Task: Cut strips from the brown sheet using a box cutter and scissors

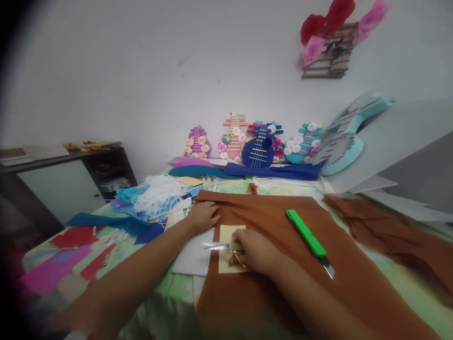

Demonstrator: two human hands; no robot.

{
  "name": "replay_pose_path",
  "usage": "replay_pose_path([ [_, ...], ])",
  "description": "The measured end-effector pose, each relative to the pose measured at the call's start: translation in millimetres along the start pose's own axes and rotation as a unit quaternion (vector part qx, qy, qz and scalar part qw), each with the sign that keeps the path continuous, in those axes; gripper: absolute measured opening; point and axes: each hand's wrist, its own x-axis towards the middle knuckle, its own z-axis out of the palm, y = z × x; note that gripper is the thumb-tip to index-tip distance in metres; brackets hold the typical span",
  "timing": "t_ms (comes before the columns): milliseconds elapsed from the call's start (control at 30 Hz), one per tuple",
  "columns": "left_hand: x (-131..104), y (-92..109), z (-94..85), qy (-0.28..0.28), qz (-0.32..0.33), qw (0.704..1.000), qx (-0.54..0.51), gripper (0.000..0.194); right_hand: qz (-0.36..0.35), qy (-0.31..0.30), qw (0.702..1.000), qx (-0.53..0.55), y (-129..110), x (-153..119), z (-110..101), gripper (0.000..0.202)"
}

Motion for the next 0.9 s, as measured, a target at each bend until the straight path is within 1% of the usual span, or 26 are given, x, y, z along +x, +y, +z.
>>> replay_pose_path([
  [67, -19, 3, -14.6, 0.007, -0.026, 1.0, 0.003, 0.02, -0.004, -0.009, 1.0, -0.008, -5, -5, 2, 0.033],
  [100, -33, 6, -21.0, 0.014, -0.045, 0.999, 0.005, 0.019, -0.002, -0.013, 1.0, -0.009, -8, -7, 2, 0.032],
  [133, -51, 11, -25.5, 0.025, -0.063, 0.998, 0.005, 0.023, 0.002, -0.014, 1.0, -0.009, -9, -8, 3, 0.032],
  [200, -91, 26, -27.2, 0.046, -0.083, 0.995, 0.002, 0.029, 0.01, -0.014, 1.0, -0.005, -12, -9, 4, 0.032],
  [233, -111, 36, -24.0, 0.053, -0.078, 0.996, -0.003, 0.029, 0.012, -0.014, 1.0, -0.003, -13, -8, 4, 0.031],
  [267, -130, 45, -18.3, 0.063, -0.056, 0.996, -0.016, 0.027, 0.012, -0.014, 1.0, -0.002, -14, -6, 5, 0.031],
  [300, -145, 54, -10.8, 0.119, -0.007, 0.991, -0.053, 0.024, 0.01, -0.016, 1.0, -0.002, -15, -4, 5, 0.031],
  [333, -157, 62, -2.0, 0.162, 0.044, 0.982, -0.086, 0.021, 0.008, -0.017, 1.0, -0.003, -16, -3, 5, 0.03],
  [367, -164, 68, 7.2, 0.22, 0.077, 0.968, -0.095, 0.02, 0.006, -0.018, 1.0, -0.006, -17, -1, 6, 0.029],
  [400, -169, 72, 16.3, 0.275, 0.099, 0.952, -0.095, 0.021, 0.007, -0.018, 1.0, -0.009, -18, 1, 6, 0.028],
  [433, -170, 74, 24.5, 0.311, 0.118, 0.938, -0.093, 0.022, 0.008, -0.018, 1.0, -0.013, -19, 2, 6, 0.028],
  [500, -167, 74, 37.0, 0.354, 0.156, 0.919, -0.081, 0.023, 0.009, -0.014, 1.0, -0.017, -20, 4, 7, 0.029],
  [567, -163, 72, 44.1, 0.373, 0.188, 0.906, -0.066, 0.022, 0.001, -0.01, 1.0, -0.017, -19, 4, 9, 0.029],
  [633, -160, 71, 47.6, 0.393, 0.199, 0.896, -0.054, 0.022, -0.006, -0.009, 1.0, -0.016, -19, 3, 11, 0.03],
  [900, -162, 73, 59.6, 0.447, 0.178, 0.875, -0.057, 0.029, 0.011, -0.016, 1.0, -0.019, -23, 1, 11, 0.025],
])
